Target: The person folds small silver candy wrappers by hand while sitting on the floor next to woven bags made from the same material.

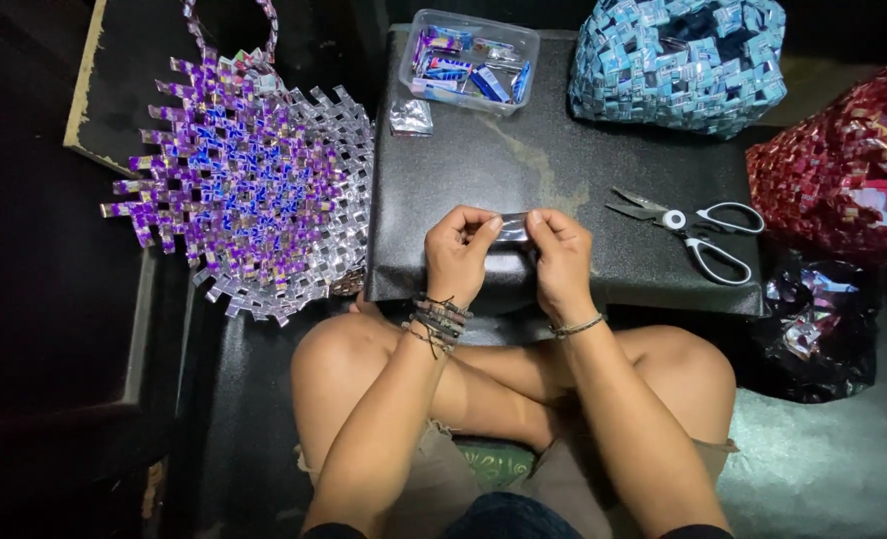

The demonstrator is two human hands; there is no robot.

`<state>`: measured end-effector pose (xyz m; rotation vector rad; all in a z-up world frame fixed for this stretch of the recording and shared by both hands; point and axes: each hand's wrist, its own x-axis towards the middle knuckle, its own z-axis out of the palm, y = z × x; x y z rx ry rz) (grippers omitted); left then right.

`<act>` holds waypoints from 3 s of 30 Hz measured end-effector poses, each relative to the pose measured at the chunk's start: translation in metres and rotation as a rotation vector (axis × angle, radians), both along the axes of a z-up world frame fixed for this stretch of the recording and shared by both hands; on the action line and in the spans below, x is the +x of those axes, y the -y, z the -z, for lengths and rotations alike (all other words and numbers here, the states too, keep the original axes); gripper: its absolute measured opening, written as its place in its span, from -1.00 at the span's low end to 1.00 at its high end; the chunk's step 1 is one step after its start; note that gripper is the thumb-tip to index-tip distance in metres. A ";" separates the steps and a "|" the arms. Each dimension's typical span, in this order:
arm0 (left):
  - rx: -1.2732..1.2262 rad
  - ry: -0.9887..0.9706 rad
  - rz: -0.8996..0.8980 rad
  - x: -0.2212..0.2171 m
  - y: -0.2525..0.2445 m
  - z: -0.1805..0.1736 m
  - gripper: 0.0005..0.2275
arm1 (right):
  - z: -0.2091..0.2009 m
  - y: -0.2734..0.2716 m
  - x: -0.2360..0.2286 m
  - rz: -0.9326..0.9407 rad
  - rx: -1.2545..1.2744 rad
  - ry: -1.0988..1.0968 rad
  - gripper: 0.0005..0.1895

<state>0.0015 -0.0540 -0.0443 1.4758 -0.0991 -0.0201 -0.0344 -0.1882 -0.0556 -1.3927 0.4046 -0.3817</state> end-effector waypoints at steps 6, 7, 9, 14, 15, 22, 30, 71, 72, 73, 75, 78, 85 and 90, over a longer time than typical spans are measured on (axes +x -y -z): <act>-0.032 -0.023 0.058 0.003 -0.005 0.005 -0.94 | -0.002 0.002 0.000 -0.060 0.035 0.059 -0.71; -0.031 -0.023 0.059 0.004 -0.006 0.008 -0.94 | -0.001 0.003 0.000 -0.059 0.035 0.059 -0.71; -0.051 -0.022 0.055 0.007 -0.006 0.015 -0.92 | -0.001 0.005 0.000 -0.118 0.110 0.093 -0.61; -0.041 -0.015 0.077 0.005 -0.008 0.008 -0.92 | -0.007 0.004 -0.003 -0.105 -0.046 0.030 -0.80; -0.041 -0.008 0.086 0.004 -0.008 0.008 -0.91 | -0.005 0.005 -0.004 -0.098 -0.053 0.031 -0.81; -0.029 0.041 0.085 0.004 -0.009 0.009 -0.89 | -0.008 -0.001 -0.007 -0.042 -0.096 0.201 -0.68; 0.141 0.234 0.162 0.005 -0.019 0.000 -0.88 | -0.016 0.001 -0.013 -0.108 -0.387 0.134 -0.85; 0.398 0.345 0.257 0.004 -0.019 -0.018 -0.93 | -0.021 0.028 -0.016 -0.266 -0.463 0.053 -0.92; 0.332 0.264 0.196 0.003 -0.016 -0.015 -0.89 | -0.014 0.026 -0.016 -0.227 -0.256 0.020 -0.89; 0.332 0.264 0.197 0.002 -0.014 -0.012 -0.89 | -0.013 0.025 -0.016 -0.226 -0.256 0.019 -0.89; 0.125 0.088 0.151 0.000 -0.011 -0.006 -0.77 | -0.012 0.020 -0.015 -0.151 -0.107 -0.012 -0.84; 0.102 0.029 0.153 -0.003 -0.011 -0.002 -0.73 | -0.016 0.014 -0.011 -0.118 -0.048 0.009 -0.81; 0.109 -0.025 0.097 -0.004 -0.010 -0.001 -0.92 | -0.023 -0.002 -0.006 -0.077 -0.038 0.007 -0.74; 0.062 -0.005 0.053 -0.008 -0.011 -0.003 -0.93 | -0.017 -0.008 -0.007 -0.070 -0.084 -0.102 -0.82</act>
